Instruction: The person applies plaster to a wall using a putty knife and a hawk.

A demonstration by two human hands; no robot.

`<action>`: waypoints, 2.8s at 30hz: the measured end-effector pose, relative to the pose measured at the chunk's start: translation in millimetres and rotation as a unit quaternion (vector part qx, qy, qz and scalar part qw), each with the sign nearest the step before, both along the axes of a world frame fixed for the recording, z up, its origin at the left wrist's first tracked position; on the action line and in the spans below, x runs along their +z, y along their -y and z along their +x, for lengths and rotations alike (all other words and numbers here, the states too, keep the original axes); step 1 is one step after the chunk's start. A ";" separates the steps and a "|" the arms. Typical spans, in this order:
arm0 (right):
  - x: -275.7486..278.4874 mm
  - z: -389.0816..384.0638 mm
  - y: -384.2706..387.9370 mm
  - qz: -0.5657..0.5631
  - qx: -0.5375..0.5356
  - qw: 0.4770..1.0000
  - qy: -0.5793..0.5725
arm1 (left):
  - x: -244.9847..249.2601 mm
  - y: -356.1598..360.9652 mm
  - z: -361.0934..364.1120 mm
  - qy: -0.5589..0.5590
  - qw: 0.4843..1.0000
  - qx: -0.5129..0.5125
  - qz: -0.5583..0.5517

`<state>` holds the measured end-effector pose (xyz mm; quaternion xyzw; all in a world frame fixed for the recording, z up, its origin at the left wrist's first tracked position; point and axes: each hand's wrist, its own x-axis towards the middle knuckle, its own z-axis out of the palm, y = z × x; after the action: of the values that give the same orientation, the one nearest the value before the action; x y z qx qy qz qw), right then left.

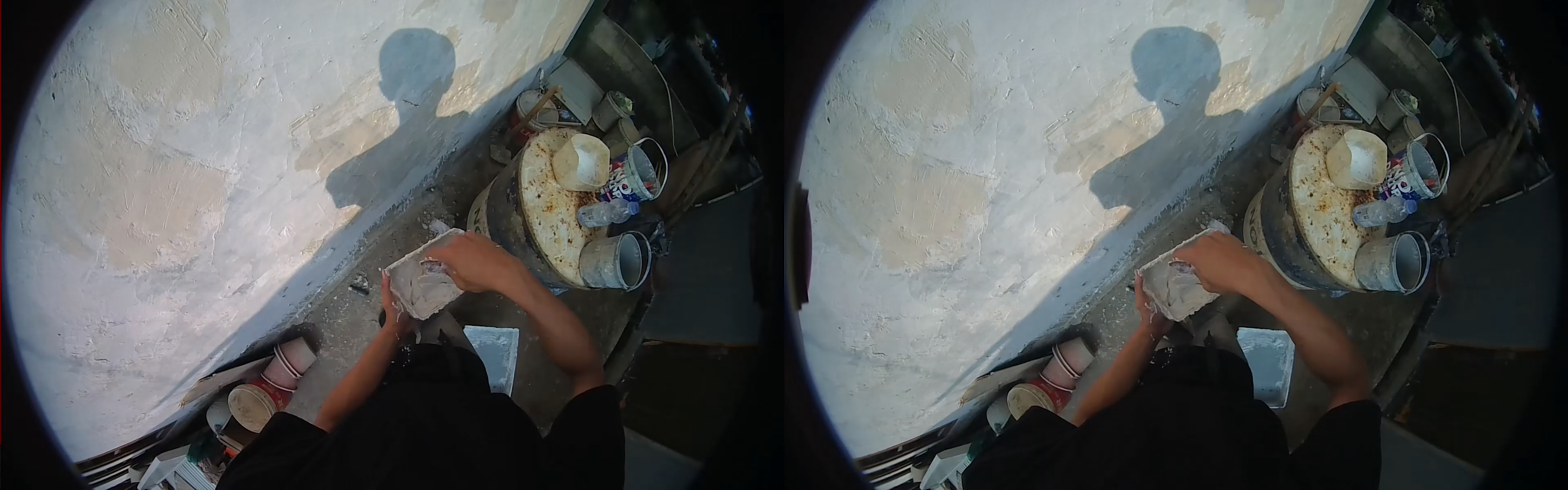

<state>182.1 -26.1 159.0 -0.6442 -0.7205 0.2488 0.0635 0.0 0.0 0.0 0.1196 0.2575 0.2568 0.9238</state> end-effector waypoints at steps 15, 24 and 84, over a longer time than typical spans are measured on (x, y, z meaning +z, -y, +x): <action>-3.6 50.5 11.5 -0.078 -0.169 0.980 -0.075 | -5.2 1.6 8.1 0.036 0.996 0.079 0.027; -24.0 44.4 0.1 -0.213 -0.219 0.913 -0.271 | -7.4 5.2 11.6 0.046 0.994 0.094 0.000; -81.3 38.2 33.9 -0.078 -0.391 0.674 -0.622 | -25.0 -0.7 36.0 0.006 0.999 0.048 0.005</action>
<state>220.3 -60.0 77.6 -0.5657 -0.1747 0.5998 0.5382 36.0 0.7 -25.0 0.1098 0.2558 0.3025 0.9116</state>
